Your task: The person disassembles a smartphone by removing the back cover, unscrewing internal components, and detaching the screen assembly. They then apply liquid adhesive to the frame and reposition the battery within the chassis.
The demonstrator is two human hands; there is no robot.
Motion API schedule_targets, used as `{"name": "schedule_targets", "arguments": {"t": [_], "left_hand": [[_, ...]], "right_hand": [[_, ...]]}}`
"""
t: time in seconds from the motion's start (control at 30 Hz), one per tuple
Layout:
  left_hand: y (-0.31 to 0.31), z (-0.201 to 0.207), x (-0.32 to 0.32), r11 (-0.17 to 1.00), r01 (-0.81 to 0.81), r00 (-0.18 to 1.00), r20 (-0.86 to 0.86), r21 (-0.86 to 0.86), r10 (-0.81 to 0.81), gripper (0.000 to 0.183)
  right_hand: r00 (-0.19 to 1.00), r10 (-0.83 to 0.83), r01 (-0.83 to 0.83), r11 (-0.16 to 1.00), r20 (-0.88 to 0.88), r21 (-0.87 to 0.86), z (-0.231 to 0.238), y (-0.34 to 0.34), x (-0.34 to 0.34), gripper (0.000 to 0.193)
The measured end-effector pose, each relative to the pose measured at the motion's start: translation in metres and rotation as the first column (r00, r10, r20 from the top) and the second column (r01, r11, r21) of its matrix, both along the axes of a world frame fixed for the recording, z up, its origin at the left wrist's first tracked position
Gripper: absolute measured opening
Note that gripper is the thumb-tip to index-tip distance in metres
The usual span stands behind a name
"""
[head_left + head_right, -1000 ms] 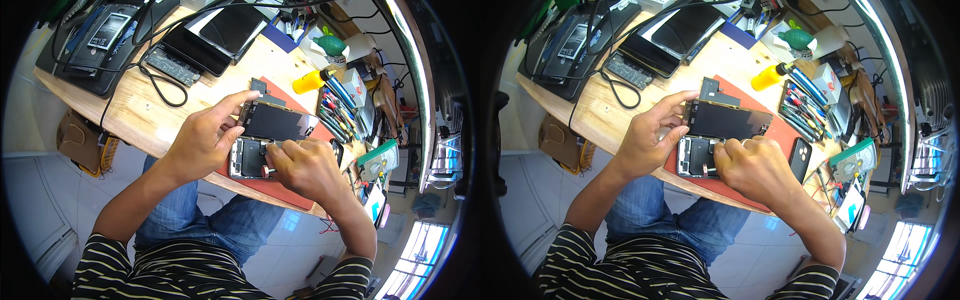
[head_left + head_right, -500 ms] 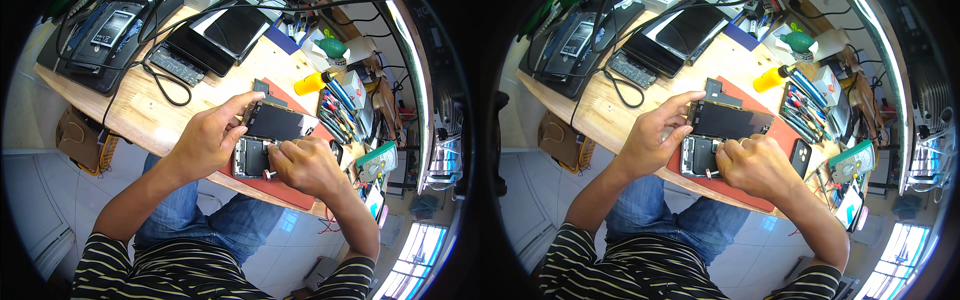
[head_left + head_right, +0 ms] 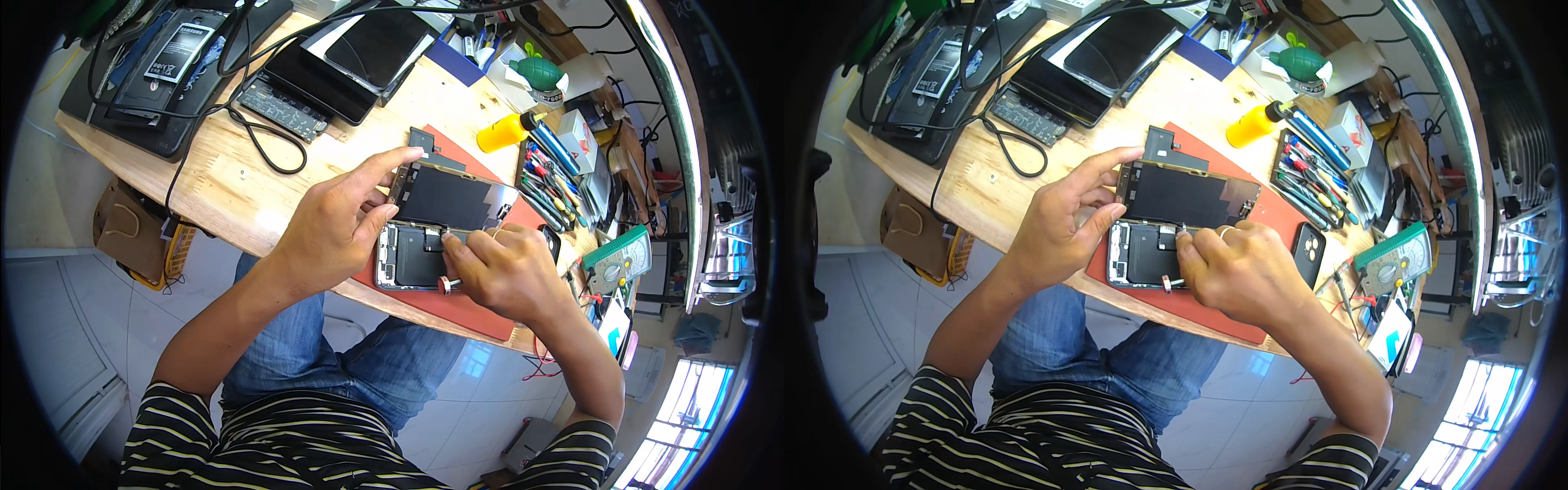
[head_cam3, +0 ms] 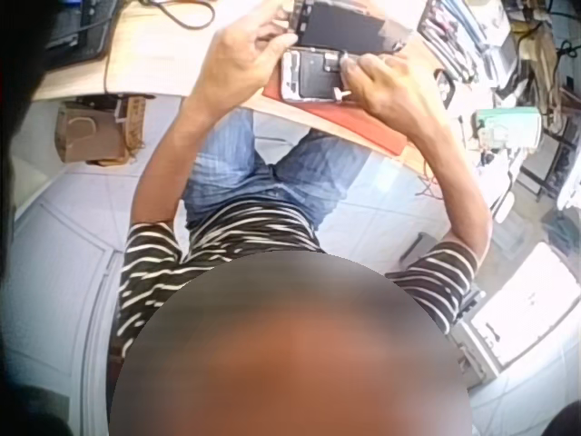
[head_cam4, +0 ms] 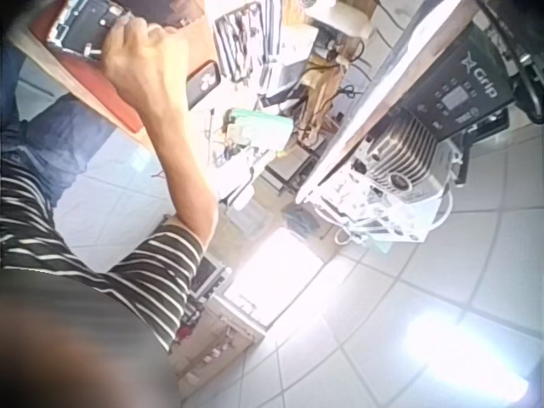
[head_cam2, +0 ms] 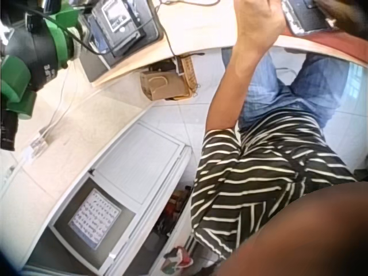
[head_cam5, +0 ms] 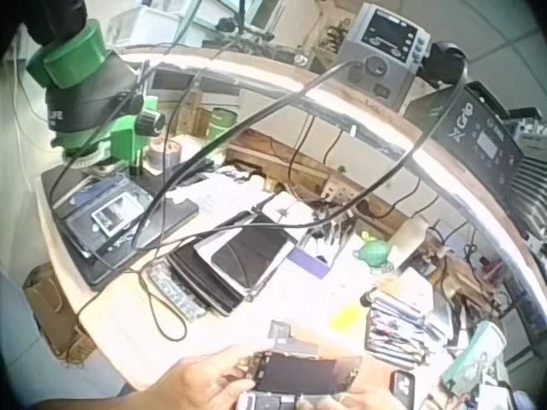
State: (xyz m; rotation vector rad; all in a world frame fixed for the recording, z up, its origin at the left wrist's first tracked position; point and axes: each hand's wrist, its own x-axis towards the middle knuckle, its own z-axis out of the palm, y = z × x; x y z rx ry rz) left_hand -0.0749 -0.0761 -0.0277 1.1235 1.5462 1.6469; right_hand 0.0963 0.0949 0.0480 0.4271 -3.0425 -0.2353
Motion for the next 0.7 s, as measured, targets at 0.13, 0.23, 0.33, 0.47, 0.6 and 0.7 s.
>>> {"name": "schedule_targets", "arguments": {"t": [0.13, 0.23, 0.33, 0.47, 0.6, 0.7], "left_hand": [[-0.001, -0.004, 0.000, 0.999, 0.002, 1.000, -0.020, -0.039, -0.003, 0.059], [0.006, -0.010, 0.003, 0.995, -0.081, 0.995, -0.048, 0.062, 0.084, 0.061], [0.005, -0.013, 0.003, 0.992, -0.077, 0.995, -0.063, 0.101, 0.084, 0.061], [0.004, -0.013, 0.003, 0.993, -0.076, 0.995, -0.057, 0.092, 0.082, 0.061], [0.005, -0.013, 0.003, 0.993, -0.083, 0.995, -0.053, 0.089, 0.088, 0.060], [0.005, -0.014, 0.003, 0.992, -0.080, 0.995, -0.057, 0.097, 0.086, 0.060]], "right_hand": [[0.999, -0.032, 0.032, 0.999, -0.010, 0.016, 0.002, 0.005, 0.006, 0.020], [0.999, -0.050, 0.051, 0.999, -0.007, 0.019, 0.000, 0.005, 0.008, 0.018], [1.000, -0.023, 0.023, 0.999, -0.003, 0.033, -0.001, 0.007, 0.008, 0.020], [1.000, 0.021, -0.021, 0.999, 0.000, 0.037, -0.002, 0.008, 0.008, 0.022], [0.999, 0.036, -0.036, 0.999, -0.013, 0.010, -0.003, 0.009, 0.008, 0.024], [0.999, 0.032, -0.032, 0.999, -0.021, 0.023, -0.003, 0.009, 0.009, 0.026]]}}
